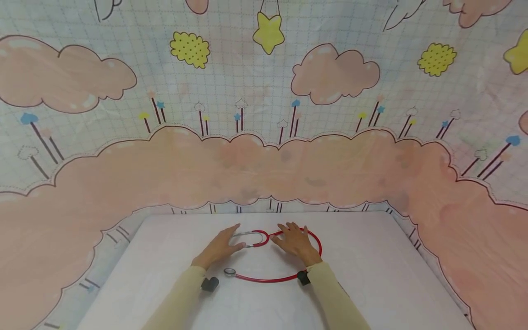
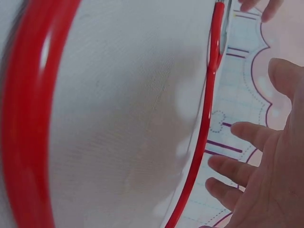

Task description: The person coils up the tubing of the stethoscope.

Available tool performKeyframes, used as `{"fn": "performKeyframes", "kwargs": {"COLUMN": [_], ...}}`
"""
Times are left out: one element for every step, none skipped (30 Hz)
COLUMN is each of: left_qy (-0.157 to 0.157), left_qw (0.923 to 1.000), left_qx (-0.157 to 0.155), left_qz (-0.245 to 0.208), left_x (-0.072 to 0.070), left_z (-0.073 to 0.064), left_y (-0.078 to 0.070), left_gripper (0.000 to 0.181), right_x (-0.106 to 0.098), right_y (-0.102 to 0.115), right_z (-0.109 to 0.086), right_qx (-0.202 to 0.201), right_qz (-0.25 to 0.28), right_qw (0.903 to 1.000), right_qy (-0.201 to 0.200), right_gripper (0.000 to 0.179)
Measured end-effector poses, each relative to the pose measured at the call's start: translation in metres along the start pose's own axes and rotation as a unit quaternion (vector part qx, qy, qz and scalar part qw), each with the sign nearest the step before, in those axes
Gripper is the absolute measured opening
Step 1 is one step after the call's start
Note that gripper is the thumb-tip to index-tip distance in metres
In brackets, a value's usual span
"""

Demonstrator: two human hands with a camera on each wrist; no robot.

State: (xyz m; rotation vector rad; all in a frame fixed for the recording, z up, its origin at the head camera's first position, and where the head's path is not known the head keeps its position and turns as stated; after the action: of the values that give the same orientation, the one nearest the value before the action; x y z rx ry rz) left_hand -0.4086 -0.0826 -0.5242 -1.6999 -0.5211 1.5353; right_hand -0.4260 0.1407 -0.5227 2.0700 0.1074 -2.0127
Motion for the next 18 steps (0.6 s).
{"fn": "performKeyframes", "kwargs": {"left_qy": [0.002, 0.003, 0.004, 0.005, 0.003, 0.002, 0.001, -0.001, -0.002, -0.004, -0.006, -0.007, -0.007, -0.008, -0.008, -0.009, -0.009, -0.008], "left_qw": [1.0, 1.0, 1.0, 1.0, 1.0, 1.0, 1.0, 1.0, 1.0, 0.9999, 0.9999, 0.9998, 0.9997, 0.9996, 0.9994, 0.9993, 0.9994, 0.9995], "left_qx": [0.0, -0.002, -0.004, -0.005, -0.004, -0.005, -0.007, -0.006, -0.004, 0.002, 0.008, 0.011, 0.016, 0.021, 0.026, 0.029, 0.026, 0.023], "left_qz": [-0.002, -0.003, -0.004, -0.004, -0.001, 0.001, 0.003, 0.004, 0.007, 0.01, 0.014, 0.014, 0.014, 0.016, 0.021, 0.022, 0.022, 0.021], "left_x": [0.0006, 0.0011, 0.0016, 0.0019, 0.0019, 0.0019, 0.0018, 0.0017, 0.0018, 0.0016, 0.0016, 0.0017, 0.0019, 0.002, 0.0022, 0.0021, 0.0023, 0.0023], "left_z": [0.0005, 0.0009, 0.0013, 0.0018, 0.0023, 0.0029, 0.0033, 0.0038, 0.0045, 0.0051, 0.0056, 0.006, 0.0063, 0.0066, 0.0068, 0.0068, 0.0069, 0.007], "left_y": [0.0005, 0.0012, 0.0017, 0.0022, 0.0023, 0.003, 0.0036, 0.0039, 0.0041, 0.0036, 0.0031, 0.003, 0.0024, 0.0017, 0.001, 0.0005, 0.0008, 0.0011], "left_gripper": [0.077, 0.076, 0.075, 0.075, 0.073, 0.072, 0.071, 0.069, 0.067, 0.065, 0.063, 0.062, 0.06, 0.059, 0.058, 0.057, 0.056, 0.056], "right_x": [0.0009, 0.0019, 0.0033, 0.0043, 0.0056, 0.0069, 0.008, 0.0088, 0.0094, 0.0097, 0.0101, 0.0099, 0.0098, 0.0095, 0.0093, 0.0088, 0.0084, 0.0077], "right_y": [-0.0005, -0.0009, -0.0013, -0.0016, -0.002, -0.0022, -0.0025, -0.0028, -0.0031, -0.0033, -0.0039, -0.0041, -0.0047, -0.0054, -0.0061, -0.0067, -0.0072, -0.0077], "right_z": [0.0005, 0.001, 0.0018, 0.0023, 0.0029, 0.0034, 0.004, 0.0043, 0.0046, 0.0047, 0.0048, 0.0047, 0.0047, 0.0047, 0.0046, 0.0046, 0.0047, 0.0048], "right_qx": [0.002, 0.004, 0.006, 0.007, 0.009, 0.01, 0.012, 0.013, 0.015, 0.016, 0.018, 0.019, 0.02, 0.021, 0.022, 0.022, 0.023, 0.022], "right_qz": [0.003, 0.005, 0.008, 0.011, 0.013, 0.016, 0.018, 0.02, 0.019, 0.019, 0.019, 0.019, 0.017, 0.016, 0.015, 0.015, 0.014, 0.012], "right_qw": [1.0, 1.0, 0.9999, 0.9999, 0.9998, 0.9997, 0.9997, 0.9996, 0.9996, 0.9996, 0.9995, 0.9996, 0.9996, 0.9996, 0.9996, 0.9996, 0.9996, 0.9997], "right_qy": [0.001, 0.003, 0.005, 0.007, 0.009, 0.011, 0.014, 0.015, 0.016, 0.015, 0.015, 0.013, 0.012, 0.011, 0.01, 0.008, 0.006, 0.003], "right_gripper": [0.064, 0.064, 0.063, 0.062, 0.062, 0.061, 0.06, 0.06, 0.059, 0.058, 0.058, 0.057, 0.056, 0.056, 0.056, 0.056, 0.055, 0.054]}}
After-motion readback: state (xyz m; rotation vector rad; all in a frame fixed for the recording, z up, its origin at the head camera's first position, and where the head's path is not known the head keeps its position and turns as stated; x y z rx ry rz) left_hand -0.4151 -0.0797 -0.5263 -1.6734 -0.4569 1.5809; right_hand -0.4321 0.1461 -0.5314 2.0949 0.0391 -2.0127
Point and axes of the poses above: each hand's wrist, its own z-axis towards the middle knuckle, its own x-axis out of the palm, y = z × x, the point moved 10 cm from there along z, towards the middle knuckle, and after that the axes turned 13 degrees about -z, right-handed, at the moved point
